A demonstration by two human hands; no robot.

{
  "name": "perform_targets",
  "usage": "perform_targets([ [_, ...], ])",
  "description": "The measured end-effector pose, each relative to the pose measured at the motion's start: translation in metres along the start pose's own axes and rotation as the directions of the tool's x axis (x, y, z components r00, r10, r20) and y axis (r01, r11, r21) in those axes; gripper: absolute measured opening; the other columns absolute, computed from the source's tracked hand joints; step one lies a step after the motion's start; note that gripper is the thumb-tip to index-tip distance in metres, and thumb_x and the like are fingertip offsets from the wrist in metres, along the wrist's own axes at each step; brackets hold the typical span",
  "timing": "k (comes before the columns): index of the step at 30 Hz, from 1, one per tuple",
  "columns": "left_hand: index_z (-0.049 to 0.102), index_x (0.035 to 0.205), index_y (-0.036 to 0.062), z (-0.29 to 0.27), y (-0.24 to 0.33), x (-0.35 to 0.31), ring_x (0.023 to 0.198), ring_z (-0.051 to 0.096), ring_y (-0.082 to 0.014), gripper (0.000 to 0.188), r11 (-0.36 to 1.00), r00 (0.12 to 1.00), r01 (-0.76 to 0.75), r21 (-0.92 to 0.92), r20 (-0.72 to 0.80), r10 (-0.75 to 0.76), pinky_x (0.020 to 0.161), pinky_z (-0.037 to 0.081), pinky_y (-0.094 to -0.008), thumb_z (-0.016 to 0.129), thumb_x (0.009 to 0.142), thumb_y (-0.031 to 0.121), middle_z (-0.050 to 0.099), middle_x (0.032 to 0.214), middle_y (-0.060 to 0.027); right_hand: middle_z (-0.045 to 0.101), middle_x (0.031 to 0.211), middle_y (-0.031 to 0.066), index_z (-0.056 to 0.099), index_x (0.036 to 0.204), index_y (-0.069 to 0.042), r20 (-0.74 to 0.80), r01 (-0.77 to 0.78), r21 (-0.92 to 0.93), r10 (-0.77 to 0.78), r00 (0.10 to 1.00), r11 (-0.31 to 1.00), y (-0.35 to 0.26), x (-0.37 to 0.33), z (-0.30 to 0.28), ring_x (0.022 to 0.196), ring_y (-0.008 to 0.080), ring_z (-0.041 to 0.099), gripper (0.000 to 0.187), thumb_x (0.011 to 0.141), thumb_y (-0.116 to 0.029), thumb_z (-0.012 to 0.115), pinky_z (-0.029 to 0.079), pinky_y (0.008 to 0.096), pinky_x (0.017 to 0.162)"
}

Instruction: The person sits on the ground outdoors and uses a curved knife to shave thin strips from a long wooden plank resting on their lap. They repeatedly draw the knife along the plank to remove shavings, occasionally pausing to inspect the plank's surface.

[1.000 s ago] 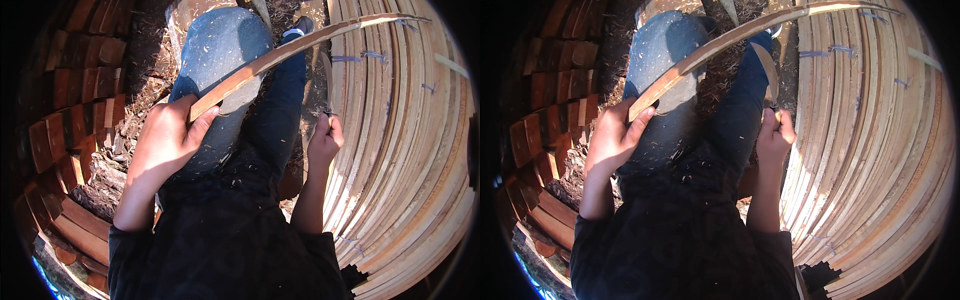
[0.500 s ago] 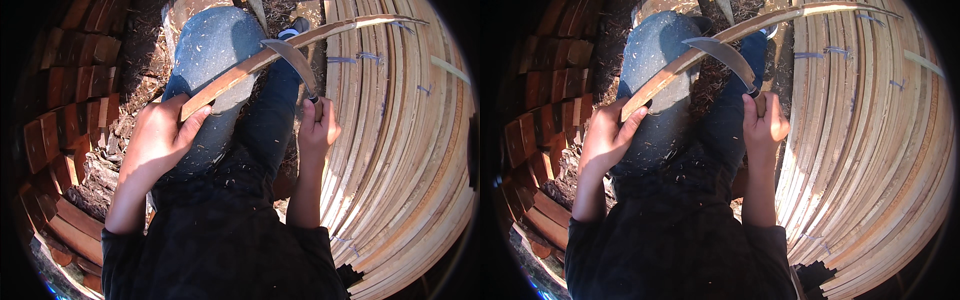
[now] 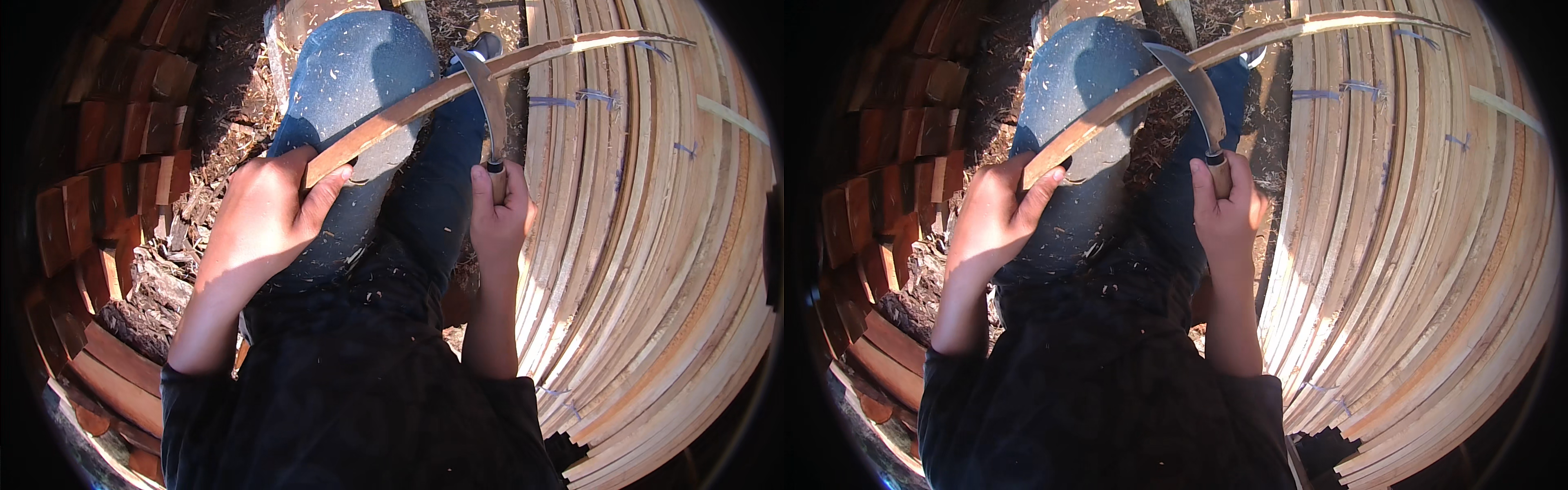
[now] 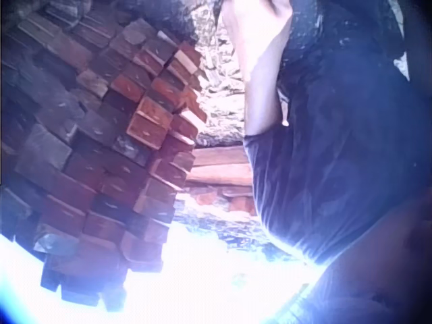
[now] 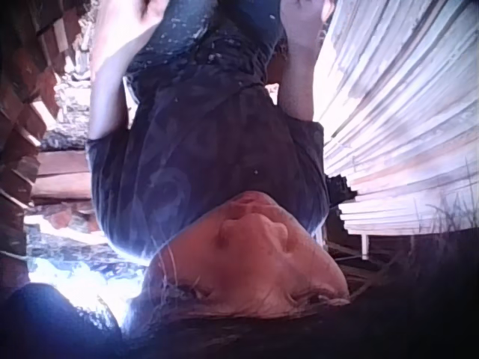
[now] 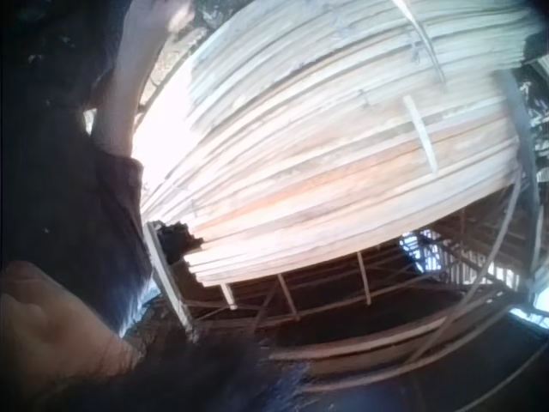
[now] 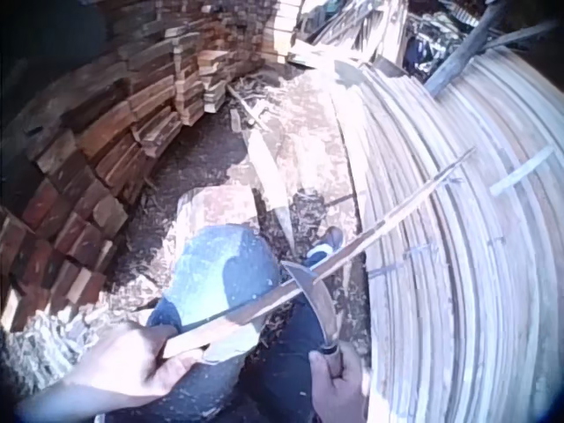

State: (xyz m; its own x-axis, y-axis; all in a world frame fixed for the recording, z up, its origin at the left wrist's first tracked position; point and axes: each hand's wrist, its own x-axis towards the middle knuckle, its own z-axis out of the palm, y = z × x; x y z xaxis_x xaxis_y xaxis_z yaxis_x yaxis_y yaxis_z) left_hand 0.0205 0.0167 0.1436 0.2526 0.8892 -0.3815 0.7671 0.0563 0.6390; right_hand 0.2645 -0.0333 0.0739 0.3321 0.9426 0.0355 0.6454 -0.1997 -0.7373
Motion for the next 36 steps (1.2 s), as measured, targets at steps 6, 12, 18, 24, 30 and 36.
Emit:
perform_targets([
  [6,0.062,0.079,-0.0014,0.001,0.002,0.0,0.06,0.059,-0.0389,0.038,1.0,1.0,0.014,-0.002,-0.028,-0.014,0.056,0.046,-0.043,0.059,0.088,0.035,0.055,0.059,-0.0215,0.051,0.054,-0.001,0.057,0.092,-0.001,0.436,-0.457,0.565,0.222,0.872,0.687,-0.013,0.005,-0.001,0.043,0.0034,0.042,0.015,0.089,-0.015,0.063,0.033,0.0209,0.04],
  [12,0.062,0.09,-0.0049,-0.003,0.0,-0.001,0.055,0.053,-0.0234,0.034,0.996,0.996,0.081,-0.032,0.048,-0.08,0.058,0.043,-0.0358,0.06,0.09,0.029,0.055,0.061,-0.0175,0.052,0.062,-0.0034,0.06,0.099,0.004,0.234,-0.332,0.476,0.247,0.94,0.814,0.001,0.005,-0.011,0.045,0.0008,0.041,0.019,0.086,-0.007,0.066,0.03,0.017,0.04],
  [18,0.061,0.085,-0.0038,-0.002,-0.001,-0.002,0.054,0.052,-0.0272,0.034,0.998,0.998,0.05,-0.043,0.035,-0.048,0.056,0.043,-0.0365,0.06,0.089,0.03,0.053,0.06,-0.0175,0.052,0.062,-0.0029,0.061,0.096,0.003,0.213,-0.401,0.624,0.348,0.913,0.67,-0.009,-0.001,-0.002,0.045,0.0006,0.04,0.014,0.087,-0.007,0.064,0.03,0.016,0.039],
  [24,0.061,0.083,-0.0028,-0.001,-0.003,-0.003,0.054,0.054,-0.0305,0.035,0.998,1.0,0.019,-0.066,0.009,-0.018,0.054,0.042,-0.0377,0.06,0.089,0.031,0.053,0.059,-0.0184,0.051,0.062,-0.0012,0.061,0.094,0.003,0.232,-0.42,0.677,0.367,0.901,0.604,-0.014,-0.006,0.003,0.043,0.0014,0.04,0.013,0.09,-0.009,0.062,0.03,0.0164,0.037],
  [30,0.061,0.083,-0.0028,-0.001,-0.003,-0.001,0.055,0.055,-0.0315,0.033,1.0,1.0,-0.019,-0.004,0.004,0.019,0.054,0.042,-0.0379,0.06,0.089,0.03,0.053,0.059,-0.0187,0.05,0.061,0.0027,0.055,0.098,0.002,0.493,-0.546,0.785,0.239,0.837,0.293,-0.002,-0.003,0.0,0.041,0.0057,0.043,0.023,0.095,-0.021,0.055,0.032,0.0175,0.034],
  [36,0.061,0.083,-0.0041,-0.001,-0.003,-0.004,0.054,0.055,-0.0275,0.033,0.998,1.0,0.011,-0.055,0.0,-0.011,0.055,0.043,-0.0369,0.06,0.09,0.028,0.053,0.059,-0.018,0.045,0.062,0.0032,0.05,0.102,-0.001,0.681,-0.685,0.714,-0.081,0.728,-0.143,0.001,0.003,-0.012,0.036,0.0062,0.038,0.024,0.096,-0.024,0.051,0.031,0.019,0.028],
])
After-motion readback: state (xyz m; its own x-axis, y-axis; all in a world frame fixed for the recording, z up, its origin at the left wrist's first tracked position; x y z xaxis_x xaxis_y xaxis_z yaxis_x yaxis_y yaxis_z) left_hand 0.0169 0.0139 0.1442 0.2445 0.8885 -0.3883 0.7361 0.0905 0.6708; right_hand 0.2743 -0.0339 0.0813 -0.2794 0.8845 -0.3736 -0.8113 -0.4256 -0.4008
